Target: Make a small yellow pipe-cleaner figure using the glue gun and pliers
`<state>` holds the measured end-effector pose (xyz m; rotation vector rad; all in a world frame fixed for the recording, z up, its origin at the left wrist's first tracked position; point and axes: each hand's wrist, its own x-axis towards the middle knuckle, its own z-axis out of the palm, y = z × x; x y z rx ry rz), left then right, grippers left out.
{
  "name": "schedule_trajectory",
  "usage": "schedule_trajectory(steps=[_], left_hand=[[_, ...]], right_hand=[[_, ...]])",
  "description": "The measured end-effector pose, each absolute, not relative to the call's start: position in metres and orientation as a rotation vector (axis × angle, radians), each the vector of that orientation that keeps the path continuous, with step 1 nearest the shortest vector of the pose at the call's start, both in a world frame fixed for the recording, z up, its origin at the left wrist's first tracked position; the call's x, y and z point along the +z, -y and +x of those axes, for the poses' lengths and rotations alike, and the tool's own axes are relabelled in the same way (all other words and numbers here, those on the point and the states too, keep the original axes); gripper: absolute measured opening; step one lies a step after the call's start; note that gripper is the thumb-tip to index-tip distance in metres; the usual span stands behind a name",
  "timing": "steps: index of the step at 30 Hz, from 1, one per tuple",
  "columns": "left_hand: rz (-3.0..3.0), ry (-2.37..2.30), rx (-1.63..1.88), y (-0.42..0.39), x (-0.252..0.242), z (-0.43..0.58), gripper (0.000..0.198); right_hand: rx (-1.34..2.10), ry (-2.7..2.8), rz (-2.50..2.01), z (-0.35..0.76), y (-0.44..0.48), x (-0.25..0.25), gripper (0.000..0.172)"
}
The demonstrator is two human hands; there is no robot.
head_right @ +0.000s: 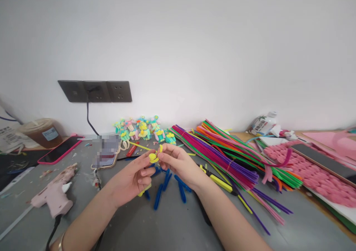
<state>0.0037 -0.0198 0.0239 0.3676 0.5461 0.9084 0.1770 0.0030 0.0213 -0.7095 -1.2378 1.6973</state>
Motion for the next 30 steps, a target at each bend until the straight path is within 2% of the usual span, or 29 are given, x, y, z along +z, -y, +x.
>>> schedule_trajectory(steps=[8, 16, 24, 30], left_hand=[[0.317, -0.473, 0.890, 0.019, 0.023, 0.003, 0.025], [0.311, -0.470, 0.886, 0.020, 0.023, 0.003, 0.017], [0.469, -0.511, 0.891, 0.020, 0.025, 0.002, 0.019], [0.756, -0.708, 0.959, 0.016, 0.025, -0.006, 0.022]], right_hand=[[1.638, 1.157, -0.695, 0.168, 0.001, 0.024, 0.025], [1.578, 1.183, -0.672, 0.166, 0.000, 0.018, 0.024], [1.523, 1.205, -0.699, 0.165, 0.001, 0.018, 0.026], [1.499, 1.168, -0.727, 0.166, 0.001, 0.021, 0.026]])
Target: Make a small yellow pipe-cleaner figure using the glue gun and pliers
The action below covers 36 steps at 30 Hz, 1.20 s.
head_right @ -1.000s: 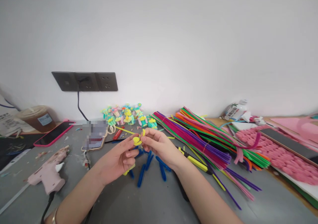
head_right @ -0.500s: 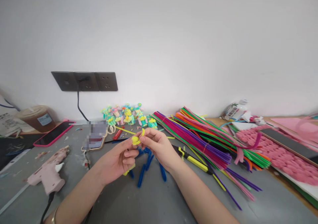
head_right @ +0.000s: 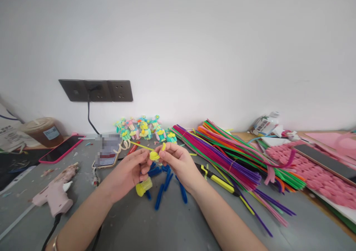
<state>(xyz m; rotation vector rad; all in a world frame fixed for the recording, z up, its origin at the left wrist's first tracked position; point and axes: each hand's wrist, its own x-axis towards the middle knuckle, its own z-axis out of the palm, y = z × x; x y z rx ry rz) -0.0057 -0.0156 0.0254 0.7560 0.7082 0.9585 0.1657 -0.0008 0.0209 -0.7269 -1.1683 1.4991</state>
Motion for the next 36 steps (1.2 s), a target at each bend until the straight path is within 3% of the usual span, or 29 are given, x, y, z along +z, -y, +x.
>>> schedule_trajectory(steps=[8, 16, 18, 21, 28, 30, 34, 36], left_hand=[[1.247, -0.962, 0.940, 0.008, 0.032, -0.023, 0.026], [1.742, -1.251, 0.336, 0.017, 0.020, -0.027, 0.033], [1.859, -1.322, 0.257, 0.021, 0.018, -0.027, 0.038], [1.970, -1.370, 0.229, 0.024, 0.018, -0.029, 0.031], [1.893, -1.301, 0.549, 0.015, 0.021, -0.026, 0.016], [1.804, -1.226, 0.713, 0.013, 0.019, -0.023, 0.022], [1.488, -1.073, 0.936, 0.011, 0.018, -0.016, 0.051], [1.346, -0.970, 0.992, 0.012, 0.019, -0.014, 0.051]], right_hand=[[1.516, 1.078, -0.730, 0.171, -0.004, 0.018, 0.028], [1.489, 1.083, -0.735, 0.173, -0.006, 0.020, 0.032], [1.481, 1.078, -0.740, 0.172, -0.006, 0.019, 0.032], [1.462, 1.077, -0.745, 0.172, -0.007, 0.019, 0.032], [1.445, 1.075, -0.770, 0.173, -0.008, 0.017, 0.034], [1.438, 1.066, -0.774, 0.172, -0.008, 0.017, 0.035], [1.437, 1.035, -0.778, 0.170, -0.007, 0.017, 0.034], [1.437, 1.024, -0.776, 0.169, -0.006, 0.017, 0.034]])
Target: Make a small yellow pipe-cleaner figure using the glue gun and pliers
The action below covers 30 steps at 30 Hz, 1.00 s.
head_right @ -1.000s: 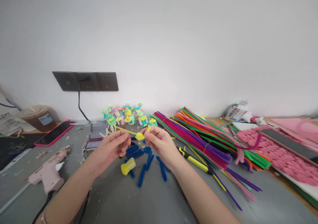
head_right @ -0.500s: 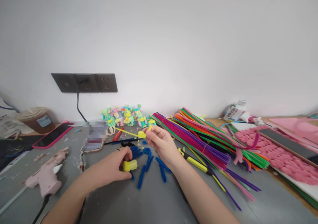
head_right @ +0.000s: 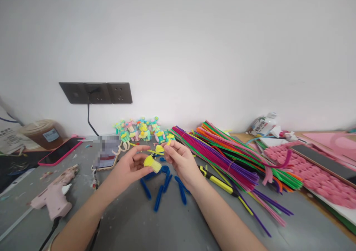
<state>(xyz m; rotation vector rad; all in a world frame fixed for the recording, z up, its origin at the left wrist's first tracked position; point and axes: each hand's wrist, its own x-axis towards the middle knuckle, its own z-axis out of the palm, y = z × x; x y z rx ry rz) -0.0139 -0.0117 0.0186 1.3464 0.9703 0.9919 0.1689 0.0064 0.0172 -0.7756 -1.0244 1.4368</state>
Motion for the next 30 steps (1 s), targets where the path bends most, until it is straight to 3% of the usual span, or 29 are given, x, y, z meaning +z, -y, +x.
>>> schedule_trajectory(steps=[4, 12, 23, 30], left_hand=[[1.178, -0.852, 1.030, 0.013, 0.023, -0.011, 0.034], [0.822, -0.740, 1.067, 0.015, 0.029, -0.007, 0.045], [0.604, -0.722, 1.092, 0.013, 0.033, -0.008, 0.015], [0.586, -0.714, 1.055, 0.012, 0.034, -0.007, 0.009]], right_hand=[[1.454, 1.006, -0.766, 0.169, -0.005, 0.018, 0.034], [1.488, 0.967, -0.759, 0.168, -0.005, 0.016, 0.033], [1.493, 0.935, -0.760, 0.168, -0.005, 0.016, 0.032], [1.490, 0.946, -0.779, 0.168, -0.004, 0.017, 0.033]])
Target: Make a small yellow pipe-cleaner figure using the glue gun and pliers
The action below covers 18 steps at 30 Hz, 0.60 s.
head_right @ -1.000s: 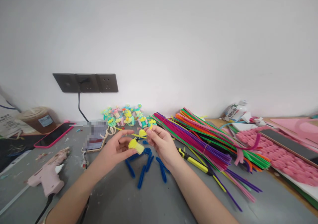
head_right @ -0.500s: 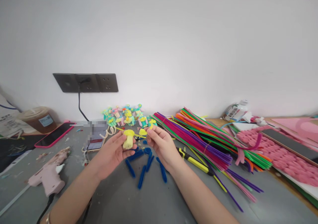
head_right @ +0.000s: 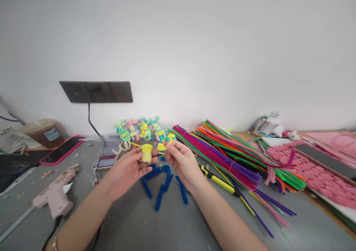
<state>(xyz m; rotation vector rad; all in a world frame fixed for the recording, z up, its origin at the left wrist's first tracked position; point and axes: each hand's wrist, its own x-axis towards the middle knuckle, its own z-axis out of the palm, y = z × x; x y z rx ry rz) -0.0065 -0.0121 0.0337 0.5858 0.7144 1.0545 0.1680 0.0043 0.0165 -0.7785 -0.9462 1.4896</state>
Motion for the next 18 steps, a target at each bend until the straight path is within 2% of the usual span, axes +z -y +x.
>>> schedule_trajectory(steps=[14, 18], left_hand=[[0.630, -0.686, 0.985, 0.0161, 0.0348, -0.0071, 0.013], [0.684, -0.642, 0.952, 0.0165, 0.0337, -0.0067, 0.023]], right_hand=[[1.476, 0.951, -0.773, 0.1684, -0.0043, 0.0178, 0.033], [1.459, 0.976, -0.777, 0.1686, -0.0042, 0.0187, 0.035]])
